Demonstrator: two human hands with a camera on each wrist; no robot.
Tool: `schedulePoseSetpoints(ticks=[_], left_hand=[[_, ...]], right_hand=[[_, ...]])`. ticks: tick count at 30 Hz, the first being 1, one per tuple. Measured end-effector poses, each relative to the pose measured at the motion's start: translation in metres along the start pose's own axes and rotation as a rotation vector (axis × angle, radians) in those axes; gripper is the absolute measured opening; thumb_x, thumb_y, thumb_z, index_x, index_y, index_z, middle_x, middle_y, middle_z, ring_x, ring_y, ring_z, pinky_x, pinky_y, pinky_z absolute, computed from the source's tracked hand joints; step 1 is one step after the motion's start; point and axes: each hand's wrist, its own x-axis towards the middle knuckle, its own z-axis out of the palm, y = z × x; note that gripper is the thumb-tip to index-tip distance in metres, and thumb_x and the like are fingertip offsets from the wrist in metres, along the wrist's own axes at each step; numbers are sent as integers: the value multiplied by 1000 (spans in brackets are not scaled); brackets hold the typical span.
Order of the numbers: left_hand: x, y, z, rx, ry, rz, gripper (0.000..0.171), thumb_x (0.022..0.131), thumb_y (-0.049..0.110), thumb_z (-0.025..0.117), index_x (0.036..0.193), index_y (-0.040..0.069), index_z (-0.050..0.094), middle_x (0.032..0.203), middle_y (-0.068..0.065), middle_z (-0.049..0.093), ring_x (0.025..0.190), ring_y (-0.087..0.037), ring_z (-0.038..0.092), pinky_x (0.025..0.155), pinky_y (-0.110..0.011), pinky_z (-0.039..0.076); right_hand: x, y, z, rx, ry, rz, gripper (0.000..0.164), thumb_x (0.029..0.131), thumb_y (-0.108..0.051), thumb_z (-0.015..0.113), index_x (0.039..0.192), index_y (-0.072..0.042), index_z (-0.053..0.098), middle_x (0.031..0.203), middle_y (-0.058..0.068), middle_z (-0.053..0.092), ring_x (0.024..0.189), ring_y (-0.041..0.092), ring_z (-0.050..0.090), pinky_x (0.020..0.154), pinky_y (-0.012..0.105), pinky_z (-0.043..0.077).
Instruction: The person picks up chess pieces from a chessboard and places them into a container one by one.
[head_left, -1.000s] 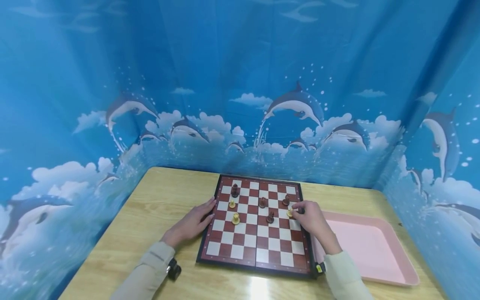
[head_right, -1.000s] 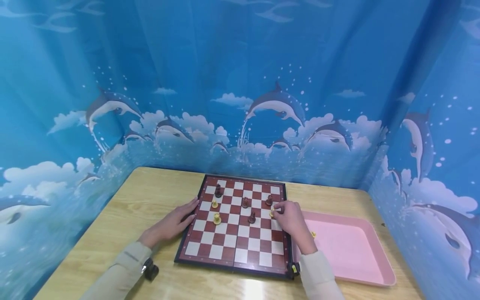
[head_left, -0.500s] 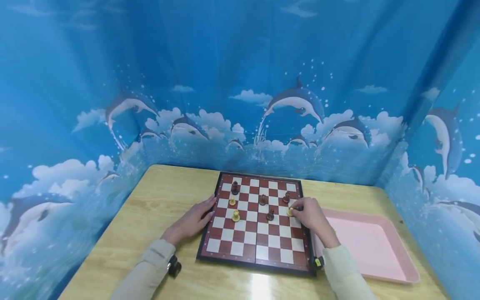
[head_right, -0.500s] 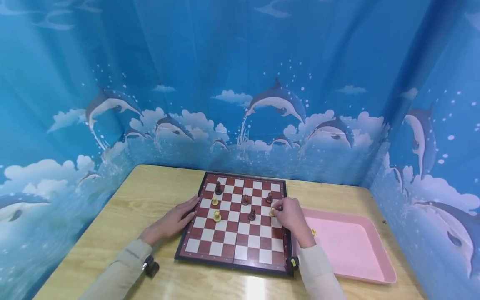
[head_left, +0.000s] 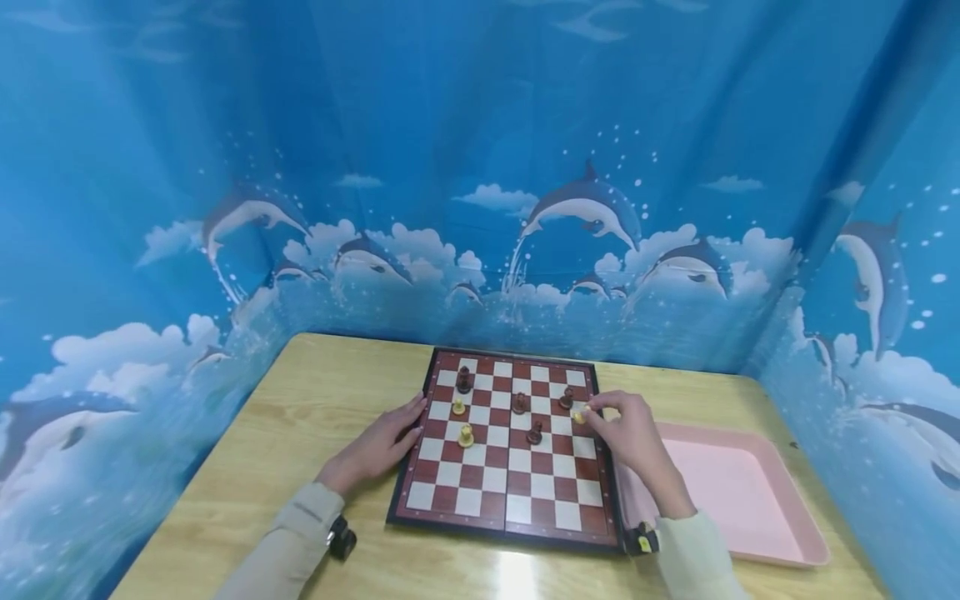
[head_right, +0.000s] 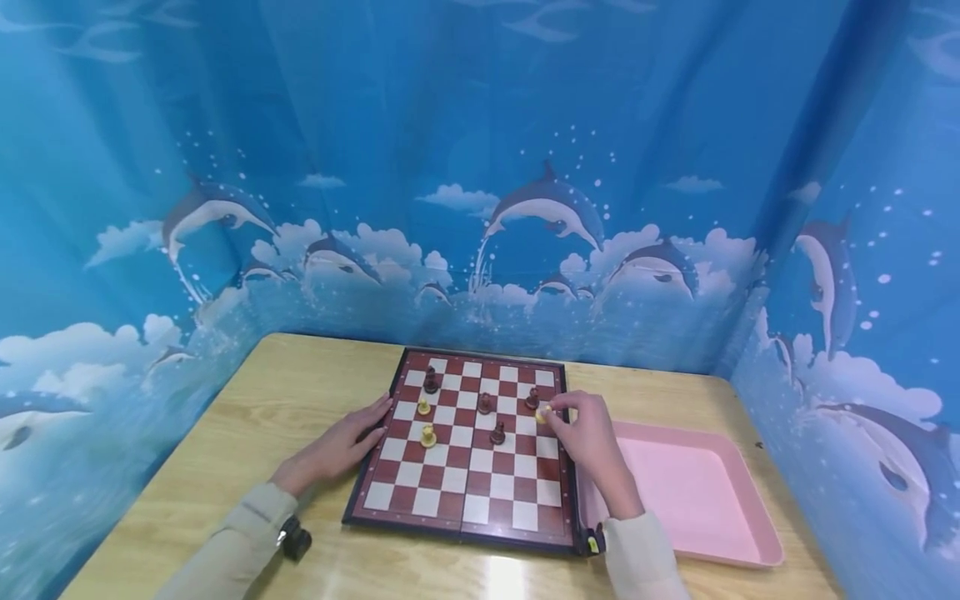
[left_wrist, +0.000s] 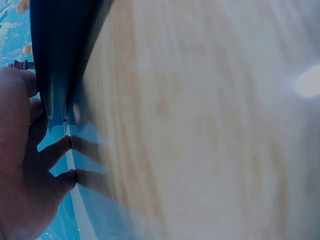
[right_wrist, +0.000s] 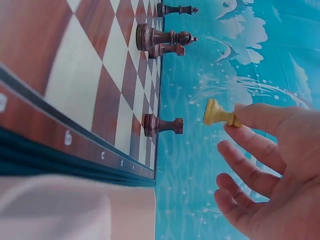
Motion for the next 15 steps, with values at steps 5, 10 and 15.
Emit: schedulePoseSetpoints(ticks=[5,10,15], left_hand=[[0,0,0,7,11,4,57,110,28,44,159,3,29,167,-15,24,150,-40,31,122,-60,26],[1,0,-1,4,12,-5,57,110,28,44,159,4,29,167,-14,23,150,-39,31,122,-60,26],[1,1,0,2,10,2,57,110,27,45,159,3,29,167,-14,23,150,-39,31,122,-60,26]], right_hand=[[-14,4,-4,41,72,-40,18,94,-15,73,106,-3,77,116,19,73,118,40,63,102,62,49],[-28,11,-9,77,145,-85,22,94,-16,73,108,0,75,117,21,72,119,43,61,103,66,45],[-44,23,-13,82,214,-107,17,93,-15,75,106,-3,76,113,18,74,113,38,63,103,62,44]])
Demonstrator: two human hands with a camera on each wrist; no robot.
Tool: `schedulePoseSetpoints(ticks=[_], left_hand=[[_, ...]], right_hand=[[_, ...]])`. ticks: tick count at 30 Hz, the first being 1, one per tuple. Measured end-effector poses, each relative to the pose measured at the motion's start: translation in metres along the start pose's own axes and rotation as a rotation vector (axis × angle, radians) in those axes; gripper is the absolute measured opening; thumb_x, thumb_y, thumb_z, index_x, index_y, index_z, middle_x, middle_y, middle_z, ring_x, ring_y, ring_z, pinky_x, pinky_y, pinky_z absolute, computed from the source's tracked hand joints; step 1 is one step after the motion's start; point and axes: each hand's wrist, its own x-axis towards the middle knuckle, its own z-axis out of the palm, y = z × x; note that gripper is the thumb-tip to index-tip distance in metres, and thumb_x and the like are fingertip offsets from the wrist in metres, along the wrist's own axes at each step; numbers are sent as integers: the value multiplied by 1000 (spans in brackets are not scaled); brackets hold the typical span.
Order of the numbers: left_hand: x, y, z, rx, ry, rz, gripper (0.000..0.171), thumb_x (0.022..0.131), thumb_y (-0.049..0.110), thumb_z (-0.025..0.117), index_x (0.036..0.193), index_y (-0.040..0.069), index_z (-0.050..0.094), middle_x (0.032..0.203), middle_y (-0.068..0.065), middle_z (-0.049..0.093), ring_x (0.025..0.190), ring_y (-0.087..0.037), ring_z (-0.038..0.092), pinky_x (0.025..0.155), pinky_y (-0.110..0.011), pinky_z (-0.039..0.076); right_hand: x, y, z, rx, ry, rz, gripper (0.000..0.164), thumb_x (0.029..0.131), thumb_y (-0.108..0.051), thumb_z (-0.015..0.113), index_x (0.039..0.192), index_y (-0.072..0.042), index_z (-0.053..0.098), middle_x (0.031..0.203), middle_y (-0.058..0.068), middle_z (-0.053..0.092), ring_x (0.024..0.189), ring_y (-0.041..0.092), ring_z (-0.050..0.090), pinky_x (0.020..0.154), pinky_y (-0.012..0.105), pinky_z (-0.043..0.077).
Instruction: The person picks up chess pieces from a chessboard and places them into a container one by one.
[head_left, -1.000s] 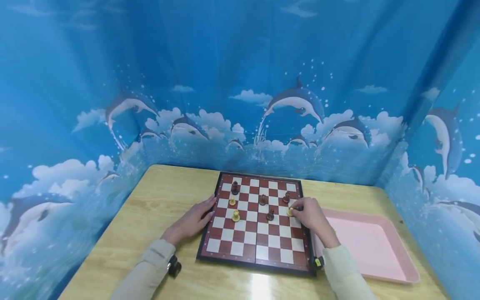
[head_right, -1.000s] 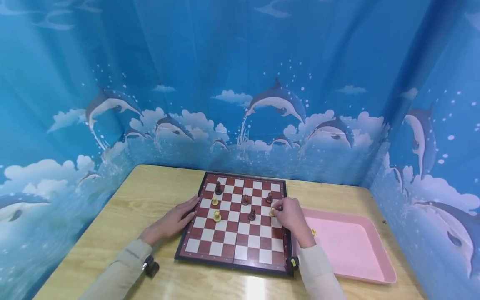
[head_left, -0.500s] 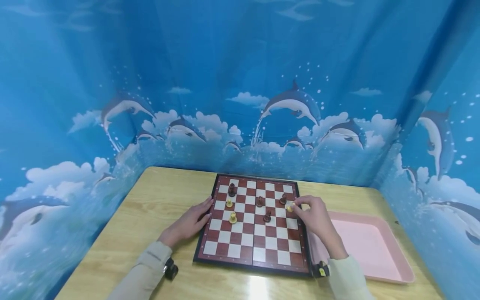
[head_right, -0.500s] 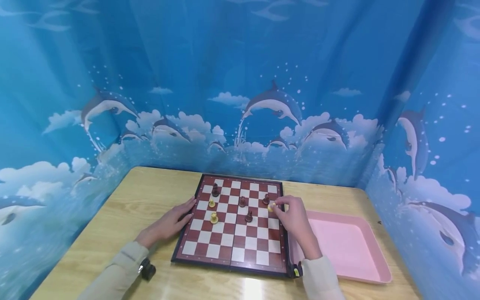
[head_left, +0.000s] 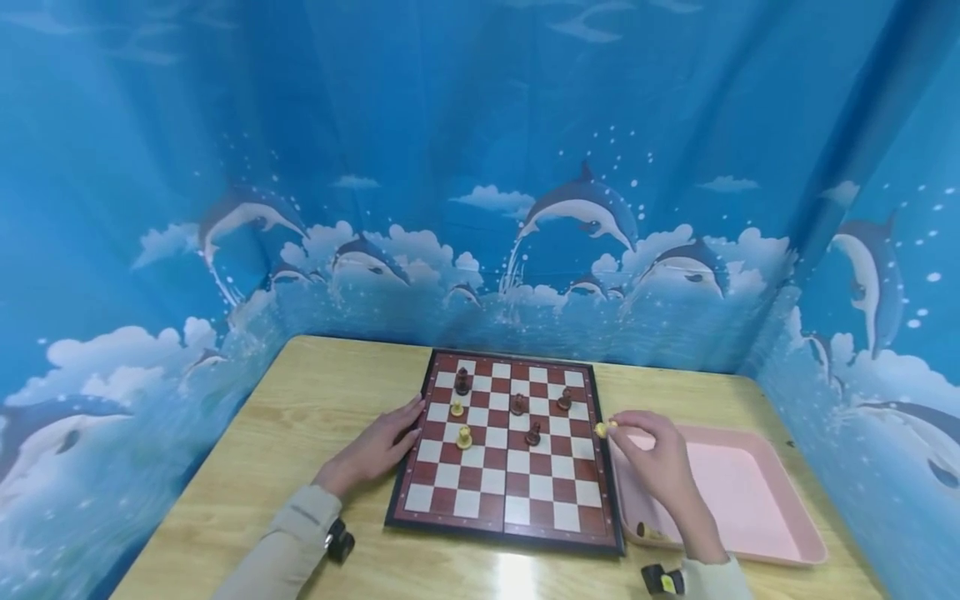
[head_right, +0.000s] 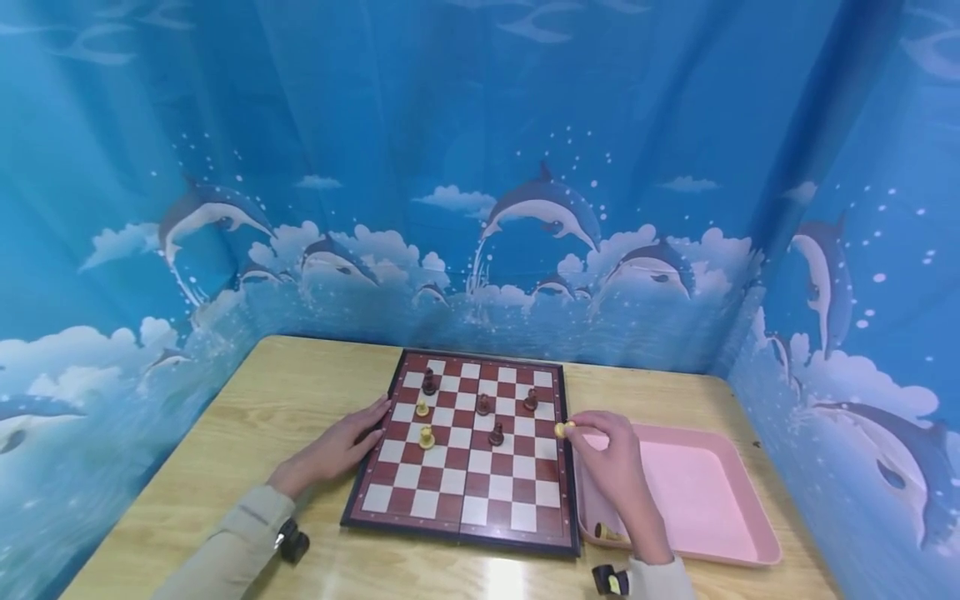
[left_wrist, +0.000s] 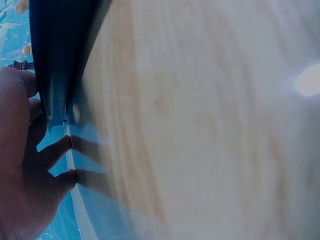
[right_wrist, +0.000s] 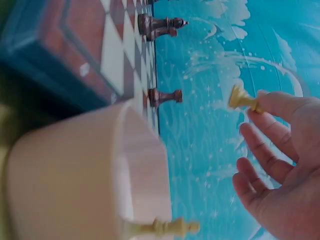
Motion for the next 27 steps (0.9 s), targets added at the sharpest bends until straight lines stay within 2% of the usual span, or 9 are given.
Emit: schedulePoseSetpoints(ticks=[2,5,8,10,13,22,27], left_hand=[[-1,0,1,-2,2,9,57,110,27,45,159,3,29,167,-14,23,150,-40,31,122,-59,27],[-1,0,1,-11,5,17,57,109,27,46,159,3,29,167,-15,23,150,-40,31,122,-58,27],[-2,0,1,-11,11,15,57,109,27,46,159,4,29,167,-14,23,150,-39,31,122,-57,28],[-2,0,1,-8,14,14,57,109,27,46,159,4,29,167,-14,24,150,-39,32,122,-57,28],[-3,-1,1,0,16,11,57,110,28,45,159,4,29,167,-14,24,149,-39,33,121,-58,29],[-2,1,1,5,1,-12,58,110,29,44,159,4,28,168,-14,23,150,-39,31,122,-59,28],[-2,0,1,3,2,-5,57,110,28,44,159,5,28,167,-14,23,150,-39,31,122,-58,27]], right_hand=[[-7,4,-4,-7,26,6,15,93,-14,75,105,-6,77,114,16,74,112,33,63,103,60,44],[-18,9,-11,-11,64,23,13,91,-13,77,103,-7,77,115,14,75,112,14,59,104,56,44],[-28,12,-17,-19,115,51,12,88,-11,79,100,-7,78,115,13,74,110,-5,50,107,37,42],[-33,14,-20,-15,144,62,12,86,-7,81,98,-7,78,113,13,74,107,-12,47,104,22,37],[-42,15,-25,-20,186,70,14,82,-4,83,95,-7,79,108,11,75,103,-14,47,96,10,32],[-54,25,-36,14,284,66,17,80,3,82,94,-6,79,100,-9,75,102,-12,51,94,8,32],[-57,38,-39,38,326,76,18,79,6,82,94,-5,79,99,-8,76,102,-12,53,94,5,33]])
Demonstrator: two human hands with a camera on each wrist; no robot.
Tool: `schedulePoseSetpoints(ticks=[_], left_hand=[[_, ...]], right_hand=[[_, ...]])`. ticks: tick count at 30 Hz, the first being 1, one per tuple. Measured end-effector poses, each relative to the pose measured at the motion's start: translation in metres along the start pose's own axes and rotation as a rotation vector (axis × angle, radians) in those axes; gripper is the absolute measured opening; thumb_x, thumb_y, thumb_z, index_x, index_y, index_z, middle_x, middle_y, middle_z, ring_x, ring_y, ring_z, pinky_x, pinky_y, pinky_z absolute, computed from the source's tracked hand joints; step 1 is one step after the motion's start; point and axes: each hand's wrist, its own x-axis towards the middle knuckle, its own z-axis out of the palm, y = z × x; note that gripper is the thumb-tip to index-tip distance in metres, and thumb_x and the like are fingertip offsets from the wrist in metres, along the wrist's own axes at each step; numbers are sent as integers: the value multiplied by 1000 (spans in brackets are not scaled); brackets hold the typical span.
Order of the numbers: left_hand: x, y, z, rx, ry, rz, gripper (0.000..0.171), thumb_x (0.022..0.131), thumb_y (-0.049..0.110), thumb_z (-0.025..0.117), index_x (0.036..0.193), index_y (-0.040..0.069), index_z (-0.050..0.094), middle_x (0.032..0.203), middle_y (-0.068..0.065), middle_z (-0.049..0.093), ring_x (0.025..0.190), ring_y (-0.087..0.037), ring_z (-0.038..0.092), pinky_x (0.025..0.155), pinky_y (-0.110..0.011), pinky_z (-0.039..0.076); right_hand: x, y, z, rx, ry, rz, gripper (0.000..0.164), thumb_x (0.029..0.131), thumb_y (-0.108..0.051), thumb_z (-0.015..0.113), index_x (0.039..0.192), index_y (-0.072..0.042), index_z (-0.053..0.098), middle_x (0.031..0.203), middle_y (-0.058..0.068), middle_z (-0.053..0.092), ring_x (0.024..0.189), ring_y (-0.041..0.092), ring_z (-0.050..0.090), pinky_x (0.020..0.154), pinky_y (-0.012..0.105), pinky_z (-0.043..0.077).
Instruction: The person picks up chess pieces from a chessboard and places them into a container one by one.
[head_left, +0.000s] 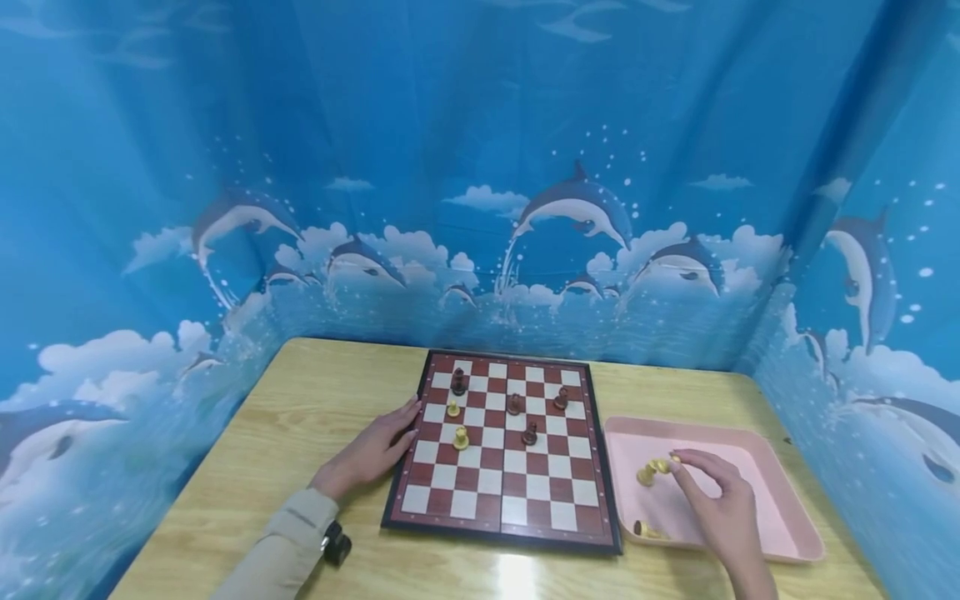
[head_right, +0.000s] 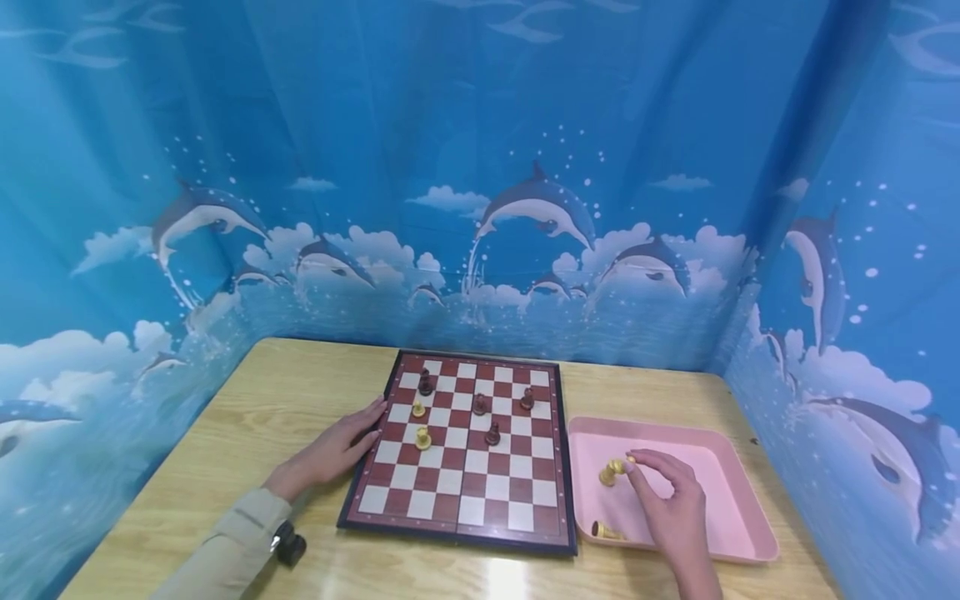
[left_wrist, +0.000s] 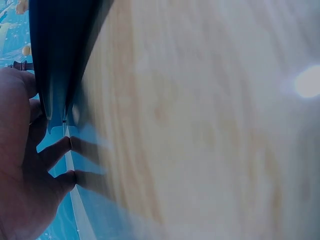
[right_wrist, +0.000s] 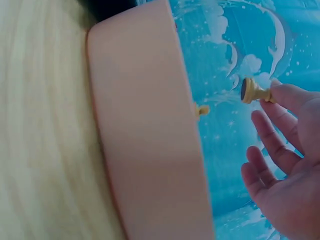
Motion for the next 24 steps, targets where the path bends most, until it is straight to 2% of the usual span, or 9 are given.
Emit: schedulePoseSetpoints(ticks=[6,16,20,24], left_hand=[[0,-1,1,0,-3,9,57,110,28,44,159,4,27,167,-15,23,150,-40,31,121,-59,28],[0,2,0,-9,3,-2,57,110,27,44,158,3,29,167,-15,23,150,-40,32,121,-59,28],[-1,3,0,-11,0,-11,57,110,27,45,159,3,28,167,-15,23,150,-40,32,122,-58,28],[1,2,0,-12,-1,-19,57,110,27,44,159,4,27,168,-14,23,150,-39,31,122,-58,27]], right_hand=[[-1,14,-2,33,21,24,20,81,6,81,96,-7,80,100,1,78,103,-11,57,96,4,37],[-1,32,1,-8,-9,160,16,91,-7,76,107,-7,78,112,2,77,105,-16,53,93,1,38],[-1,35,2,3,-6,197,17,92,-5,74,109,-4,77,111,-2,77,103,-17,55,92,-1,39],[-1,37,2,22,-5,194,19,93,-3,73,111,-1,75,109,-10,76,103,-17,55,93,-1,40]])
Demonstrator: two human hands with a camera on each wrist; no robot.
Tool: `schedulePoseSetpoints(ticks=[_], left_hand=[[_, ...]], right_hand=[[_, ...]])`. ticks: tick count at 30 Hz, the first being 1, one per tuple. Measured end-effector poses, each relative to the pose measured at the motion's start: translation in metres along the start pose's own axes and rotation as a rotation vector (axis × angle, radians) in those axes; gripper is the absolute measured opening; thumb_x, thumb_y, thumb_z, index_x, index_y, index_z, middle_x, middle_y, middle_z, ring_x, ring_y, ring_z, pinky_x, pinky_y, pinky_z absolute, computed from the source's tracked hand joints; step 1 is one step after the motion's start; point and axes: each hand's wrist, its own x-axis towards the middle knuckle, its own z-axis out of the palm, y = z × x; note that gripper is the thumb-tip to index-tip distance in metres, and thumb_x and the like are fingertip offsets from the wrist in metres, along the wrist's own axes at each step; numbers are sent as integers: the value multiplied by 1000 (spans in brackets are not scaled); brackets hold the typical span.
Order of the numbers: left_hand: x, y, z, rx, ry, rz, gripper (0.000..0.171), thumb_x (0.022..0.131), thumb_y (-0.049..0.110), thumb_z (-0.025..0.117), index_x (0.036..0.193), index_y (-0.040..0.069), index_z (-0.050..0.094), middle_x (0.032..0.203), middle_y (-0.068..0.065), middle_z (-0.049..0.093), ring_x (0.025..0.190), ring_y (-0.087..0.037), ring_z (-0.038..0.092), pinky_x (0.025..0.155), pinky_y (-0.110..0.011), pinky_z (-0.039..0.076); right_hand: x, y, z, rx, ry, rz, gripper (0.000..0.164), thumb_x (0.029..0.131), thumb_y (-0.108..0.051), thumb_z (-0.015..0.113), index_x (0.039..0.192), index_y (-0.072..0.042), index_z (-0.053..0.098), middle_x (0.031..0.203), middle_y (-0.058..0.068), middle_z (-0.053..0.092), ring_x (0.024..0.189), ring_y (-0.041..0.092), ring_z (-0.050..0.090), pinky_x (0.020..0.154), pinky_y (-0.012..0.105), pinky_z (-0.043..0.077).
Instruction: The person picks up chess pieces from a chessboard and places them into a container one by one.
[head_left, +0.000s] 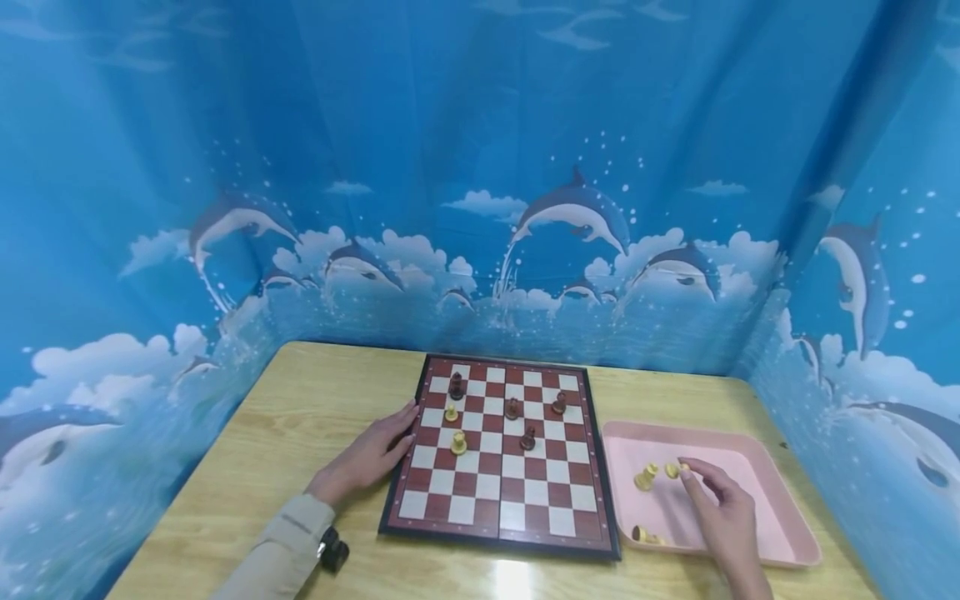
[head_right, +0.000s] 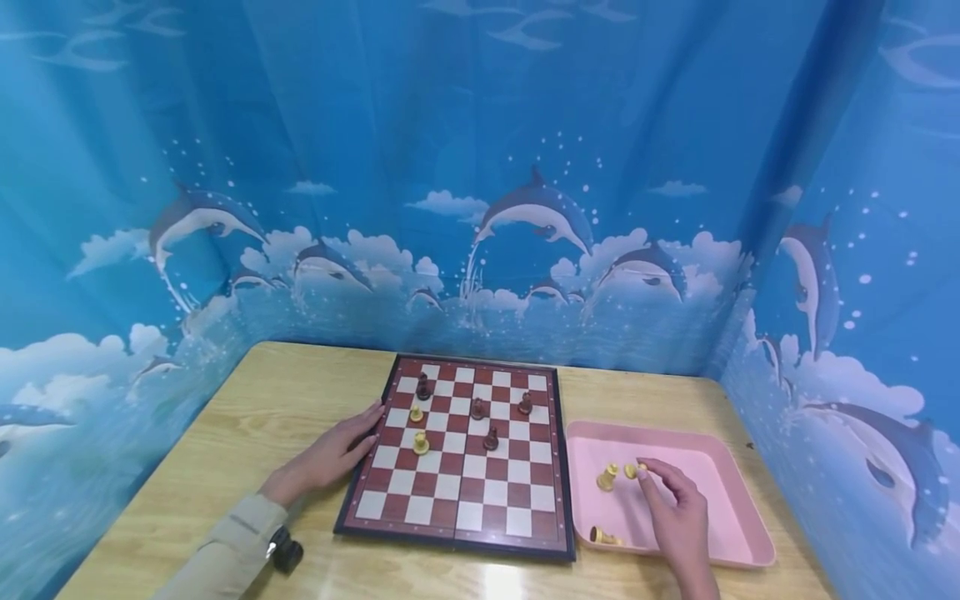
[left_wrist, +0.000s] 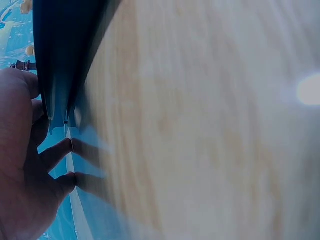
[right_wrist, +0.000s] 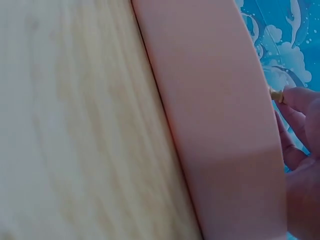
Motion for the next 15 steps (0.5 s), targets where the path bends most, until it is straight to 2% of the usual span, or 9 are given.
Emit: schedulePoseSetpoints(ticks=[3,8,15], left_hand=[[0,-1,0,-3,-6,-7,57,110,29,43,160,6,27,168,-13,22,151,-38,30,122,-58,27],[0,-3,1,3,-5,0,57,110,29,44,160,6,26,168,-14,22,151,-38,30,122,-59,27],[-1,-2,1,1,1,2,58,110,27,45,159,4,27,167,-15,23,151,-39,30,122,-59,27]], right_hand=[[0,2,0,1,-5,-13,19,94,-3,72,112,-1,75,109,-10,76,104,-17,56,92,0,42],[0,4,-1,-7,-1,13,18,93,-5,73,110,-6,77,113,-3,76,104,-16,56,91,1,44],[0,5,0,7,-3,26,20,91,-3,75,111,-5,77,112,-5,76,104,-15,56,91,2,44]])
